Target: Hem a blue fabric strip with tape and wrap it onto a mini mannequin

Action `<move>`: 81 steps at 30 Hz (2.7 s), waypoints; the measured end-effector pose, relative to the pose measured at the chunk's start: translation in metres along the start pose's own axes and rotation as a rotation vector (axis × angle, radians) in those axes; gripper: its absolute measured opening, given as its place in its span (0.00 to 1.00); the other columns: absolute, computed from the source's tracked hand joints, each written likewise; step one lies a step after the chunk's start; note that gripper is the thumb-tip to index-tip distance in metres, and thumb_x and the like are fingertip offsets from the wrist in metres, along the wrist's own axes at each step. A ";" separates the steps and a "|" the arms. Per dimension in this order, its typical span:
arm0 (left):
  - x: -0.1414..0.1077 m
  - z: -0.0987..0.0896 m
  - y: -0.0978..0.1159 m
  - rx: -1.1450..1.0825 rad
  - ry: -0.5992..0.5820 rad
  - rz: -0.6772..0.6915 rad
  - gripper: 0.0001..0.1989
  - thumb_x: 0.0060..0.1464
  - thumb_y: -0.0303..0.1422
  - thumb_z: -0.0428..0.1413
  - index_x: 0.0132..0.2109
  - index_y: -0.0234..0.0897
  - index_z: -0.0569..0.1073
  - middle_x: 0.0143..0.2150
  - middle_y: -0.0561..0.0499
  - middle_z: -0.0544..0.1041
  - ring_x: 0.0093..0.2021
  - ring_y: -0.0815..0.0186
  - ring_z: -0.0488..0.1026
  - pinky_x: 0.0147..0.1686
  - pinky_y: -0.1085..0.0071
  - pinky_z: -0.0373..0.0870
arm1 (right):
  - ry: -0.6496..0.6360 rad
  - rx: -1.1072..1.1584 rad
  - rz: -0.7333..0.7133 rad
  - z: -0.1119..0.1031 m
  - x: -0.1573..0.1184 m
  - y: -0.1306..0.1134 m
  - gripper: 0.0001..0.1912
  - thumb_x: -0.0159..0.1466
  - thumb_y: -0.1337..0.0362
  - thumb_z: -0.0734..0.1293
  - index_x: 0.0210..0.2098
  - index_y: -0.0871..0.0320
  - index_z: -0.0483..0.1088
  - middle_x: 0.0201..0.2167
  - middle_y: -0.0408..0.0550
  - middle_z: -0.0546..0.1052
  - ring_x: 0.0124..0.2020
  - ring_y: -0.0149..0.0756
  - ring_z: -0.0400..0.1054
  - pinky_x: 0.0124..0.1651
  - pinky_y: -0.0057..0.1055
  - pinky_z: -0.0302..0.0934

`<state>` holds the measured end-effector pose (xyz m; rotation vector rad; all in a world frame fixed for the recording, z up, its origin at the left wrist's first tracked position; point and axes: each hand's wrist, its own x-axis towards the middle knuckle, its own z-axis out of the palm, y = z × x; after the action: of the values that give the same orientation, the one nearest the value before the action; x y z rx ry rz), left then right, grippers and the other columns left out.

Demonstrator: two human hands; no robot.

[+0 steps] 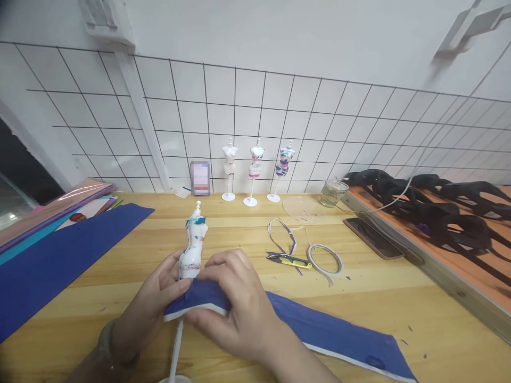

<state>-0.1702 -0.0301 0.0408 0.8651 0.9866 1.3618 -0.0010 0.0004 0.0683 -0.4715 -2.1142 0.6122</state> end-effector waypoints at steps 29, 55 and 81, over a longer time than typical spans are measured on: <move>0.000 -0.005 0.006 0.100 -0.035 0.000 0.20 0.45 0.34 0.61 0.45 0.40 0.63 0.40 0.45 0.79 0.41 0.58 0.75 0.37 0.68 0.68 | 0.151 -0.122 -0.129 0.004 -0.005 0.003 0.11 0.59 0.71 0.60 0.43 0.58 0.64 0.34 0.50 0.73 0.37 0.39 0.65 0.39 0.39 0.59; -0.002 -0.020 -0.007 0.165 -0.326 0.051 0.26 0.47 0.36 0.60 0.53 0.46 0.61 0.53 0.47 0.68 0.50 0.60 0.67 0.52 0.61 0.60 | -0.143 0.328 0.389 0.002 -0.001 -0.001 0.01 0.58 0.68 0.67 0.29 0.58 0.71 0.30 0.44 0.76 0.33 0.31 0.69 0.38 0.26 0.61; -0.004 -0.018 -0.003 0.131 -0.233 0.184 0.27 0.49 0.26 0.59 0.55 0.47 0.63 0.56 0.46 0.68 0.59 0.55 0.59 0.56 0.60 0.58 | -0.121 0.278 0.350 0.005 -0.003 -0.001 0.05 0.59 0.68 0.65 0.27 0.58 0.67 0.30 0.44 0.76 0.32 0.30 0.68 0.37 0.26 0.60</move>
<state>-0.1856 -0.0355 0.0320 1.2101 0.8374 1.3240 -0.0036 -0.0030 0.0642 -0.6643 -2.0295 1.1435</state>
